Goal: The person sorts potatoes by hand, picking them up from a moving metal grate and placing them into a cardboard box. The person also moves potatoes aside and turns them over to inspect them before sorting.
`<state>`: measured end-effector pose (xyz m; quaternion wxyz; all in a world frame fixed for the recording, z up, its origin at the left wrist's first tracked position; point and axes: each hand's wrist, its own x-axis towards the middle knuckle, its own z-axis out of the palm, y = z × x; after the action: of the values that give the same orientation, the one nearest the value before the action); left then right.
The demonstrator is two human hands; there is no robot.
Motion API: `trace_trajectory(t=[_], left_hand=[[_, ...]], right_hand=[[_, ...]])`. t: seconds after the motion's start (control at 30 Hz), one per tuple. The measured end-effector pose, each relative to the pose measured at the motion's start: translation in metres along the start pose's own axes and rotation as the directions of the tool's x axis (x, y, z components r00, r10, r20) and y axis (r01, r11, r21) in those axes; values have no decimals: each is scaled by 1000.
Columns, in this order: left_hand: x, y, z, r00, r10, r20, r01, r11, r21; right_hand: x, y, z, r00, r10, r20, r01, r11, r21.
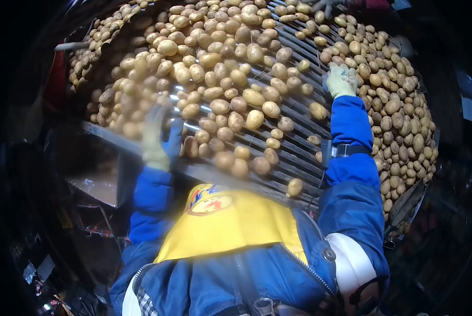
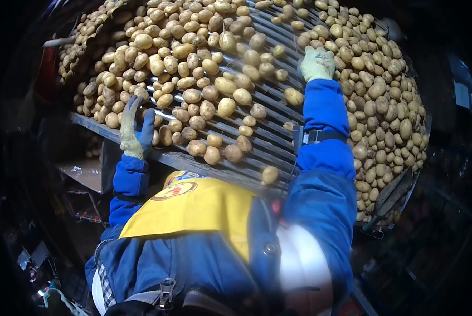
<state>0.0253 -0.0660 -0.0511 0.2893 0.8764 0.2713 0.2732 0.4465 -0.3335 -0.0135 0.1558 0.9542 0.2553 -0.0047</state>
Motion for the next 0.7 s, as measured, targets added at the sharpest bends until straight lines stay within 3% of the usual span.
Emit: trace_trajectory(t=[0.1,0.17,0.2,0.3,0.33,0.37,0.43,0.5,0.53,0.57,0.6,0.63,0.67,0.7], left_hand=[[-4,5,-3,1000,-7,1,7,996,-92],[-4,15,-6,991,-136,0,130,944,-305],[-2,14,-7,999,-31,-27,21,949,-313],[0,45,-9,996,-82,17,82,915,-395],[-1,51,-7,988,-140,70,156,872,-463],[0,61,-4,977,-191,94,211,814,-541],[3,70,1,988,-109,114,153,837,-525],[8,79,0,862,-279,423,489,678,-549],[9,76,9,904,-195,381,404,682,-610],[9,69,22,939,-105,327,307,681,-664],[17,69,28,919,-73,388,337,654,-677],[24,67,37,890,-34,454,373,627,-684],[22,40,74,895,153,419,262,580,-771],[23,20,105,867,335,369,160,514,-843]], right_hand=[[0,5,0,994,-102,-39,102,995,6],[-11,12,-13,997,-2,77,-5,996,95],[-12,18,-9,995,-12,101,-1,991,132],[-35,16,-11,990,16,137,-32,993,111],[-34,26,12,999,-34,21,31,995,94],[-32,26,7,1000,-29,9,27,995,97],[-34,24,1,996,-28,81,21,996,82],[-12,47,48,997,69,-42,-50,938,343],[-37,30,10,984,177,-28,-154,915,374],[-43,26,16,958,212,-191,-109,890,443],[-48,16,5,968,184,-168,-73,853,516],[-83,-5,-45,991,103,-86,7,599,801],[-56,-6,26,999,24,-48,37,336,941],[-93,-31,-44,979,-157,-133,180,333,926]])
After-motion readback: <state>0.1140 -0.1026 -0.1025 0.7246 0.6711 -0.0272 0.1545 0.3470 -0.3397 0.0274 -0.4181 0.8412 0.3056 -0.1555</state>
